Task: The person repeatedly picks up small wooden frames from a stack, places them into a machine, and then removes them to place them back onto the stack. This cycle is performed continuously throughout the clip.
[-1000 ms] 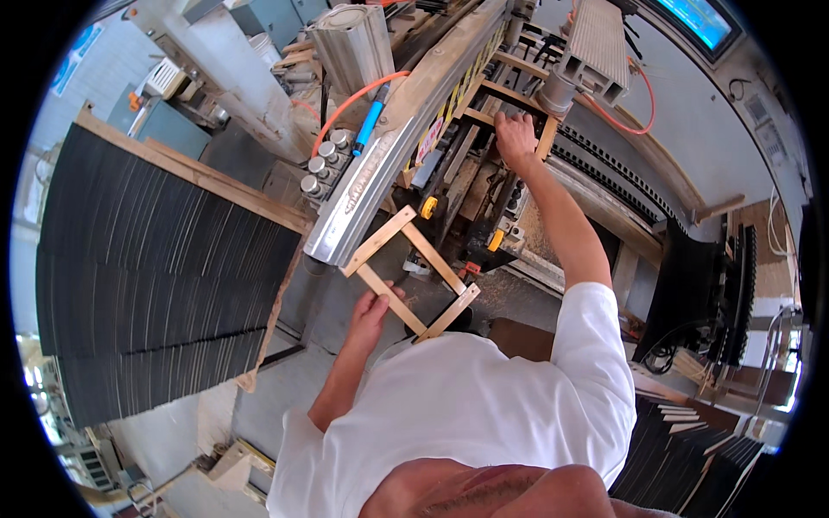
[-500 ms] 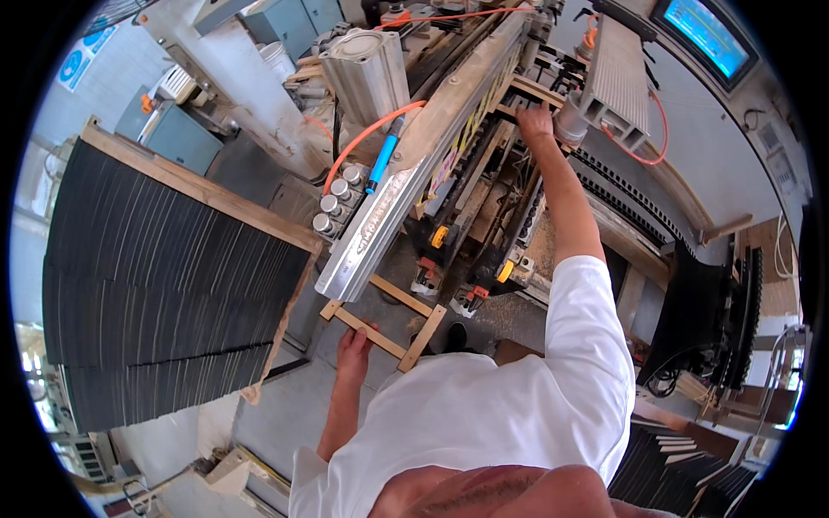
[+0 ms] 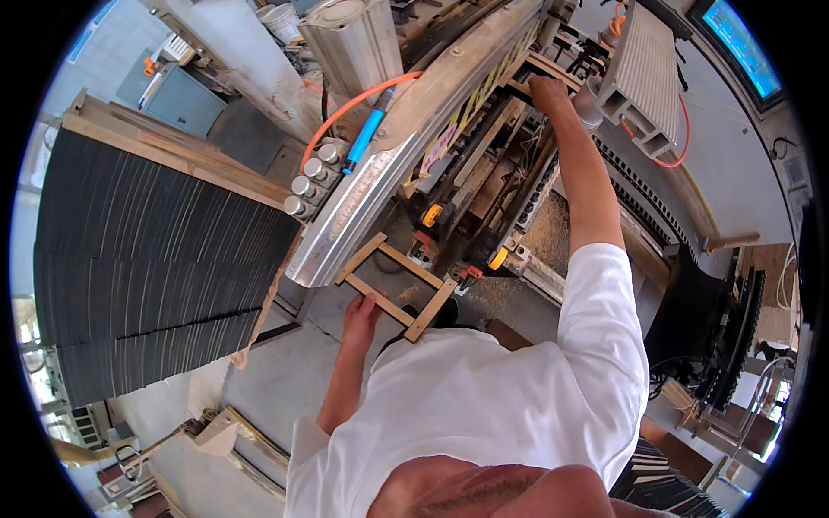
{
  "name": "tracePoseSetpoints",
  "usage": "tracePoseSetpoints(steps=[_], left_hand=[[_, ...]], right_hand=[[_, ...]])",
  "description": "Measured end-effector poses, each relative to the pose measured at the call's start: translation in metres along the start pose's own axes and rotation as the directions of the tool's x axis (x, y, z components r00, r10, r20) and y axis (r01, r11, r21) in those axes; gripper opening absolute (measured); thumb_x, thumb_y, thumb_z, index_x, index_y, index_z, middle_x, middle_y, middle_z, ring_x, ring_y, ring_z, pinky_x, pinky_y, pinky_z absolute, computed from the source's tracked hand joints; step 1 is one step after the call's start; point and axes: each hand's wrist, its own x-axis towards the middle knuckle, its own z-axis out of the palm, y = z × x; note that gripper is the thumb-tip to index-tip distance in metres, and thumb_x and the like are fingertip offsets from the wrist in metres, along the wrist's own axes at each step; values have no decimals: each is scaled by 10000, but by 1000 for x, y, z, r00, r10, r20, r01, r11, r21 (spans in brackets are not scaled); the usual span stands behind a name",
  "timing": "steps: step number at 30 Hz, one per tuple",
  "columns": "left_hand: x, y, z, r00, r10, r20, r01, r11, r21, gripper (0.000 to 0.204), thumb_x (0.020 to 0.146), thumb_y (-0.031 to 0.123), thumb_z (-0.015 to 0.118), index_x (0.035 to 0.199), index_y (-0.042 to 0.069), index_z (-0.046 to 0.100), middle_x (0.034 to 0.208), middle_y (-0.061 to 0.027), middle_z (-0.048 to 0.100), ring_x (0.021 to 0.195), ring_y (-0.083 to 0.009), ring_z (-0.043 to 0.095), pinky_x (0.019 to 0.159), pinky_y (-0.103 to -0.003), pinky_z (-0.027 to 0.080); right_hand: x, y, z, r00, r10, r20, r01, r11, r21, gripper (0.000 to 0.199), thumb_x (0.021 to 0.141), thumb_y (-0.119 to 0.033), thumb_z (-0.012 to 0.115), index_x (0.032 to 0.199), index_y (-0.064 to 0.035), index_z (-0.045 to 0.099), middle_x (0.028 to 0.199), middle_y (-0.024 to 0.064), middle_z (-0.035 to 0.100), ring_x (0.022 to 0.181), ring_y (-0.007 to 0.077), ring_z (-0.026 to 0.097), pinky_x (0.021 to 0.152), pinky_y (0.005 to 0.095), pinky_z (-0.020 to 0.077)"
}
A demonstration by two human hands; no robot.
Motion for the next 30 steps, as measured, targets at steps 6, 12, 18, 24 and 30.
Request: tracePoseSetpoints(steps=[6, 12, 18, 24, 30], left_hand=[[11, -3, 5, 999, -17, 29, 17, 1000, 15, 318, 934, 252, 582, 1146, 17, 553, 1079, -99, 637, 1030, -210, 601, 934, -362, 460], [6, -18, -5, 999, 4, -45, -6, 999, -43, 303, 930, 238, 586, 1138, 20, 551, 1081, -109, 638, 1034, -218, 604, 929, -365, 465], [9, -20, 9, 998, -1, -61, 0, 1000, -18, 291, 924, 225, 596, 1126, 21, 552, 1076, -111, 638, 1035, -216, 604, 930, -368, 464], [-5, -28, 9, 992, 42, -119, -44, 999, -8, 315, 931, 236, 580, 1133, -3, 554, 1089, -120, 636, 1038, -215, 602, 944, -359, 462], [-14, -35, -6, 977, 103, -189, -86, 992, 93, 350, 907, 245, 595, 1142, -13, 575, 1074, -92, 634, 1044, -215, 592, 940, -348, 459]], right_hand=[[24, 41, 47, 997, -81, -7, 78, 976, -202, 171, 776, -70, 645, 946, -49, 635, 984, 155, 662, 941, 338, 642, 759, 456, 522], [12, 5, 7, 998, 2, 70, -5, 999, 34, 188, 777, -70, 626, 960, -27, 631, 993, 163, 661, 955, 346, 638, 779, 457, 520], [25, 25, 41, 1000, -13, -6, 12, 1000, -24, 251, 774, -70, 629, 1024, -41, 624, 1041, 160, 654, 1002, 345, 625, 813, 449, 518], [19, 7, 17, 998, 10, 58, -11, 1000, 5, 334, 718, -53, 703, 1044, -96, 645, 1070, 117, 657, 1034, 321, 619, 809, 453, 522], [23, 23, 32, 992, -111, -54, 111, 994, -9, 144, 811, -114, 565, 940, -78, 618, 1017, 151, 658, 988, 337, 627, 782, 477, 512]])
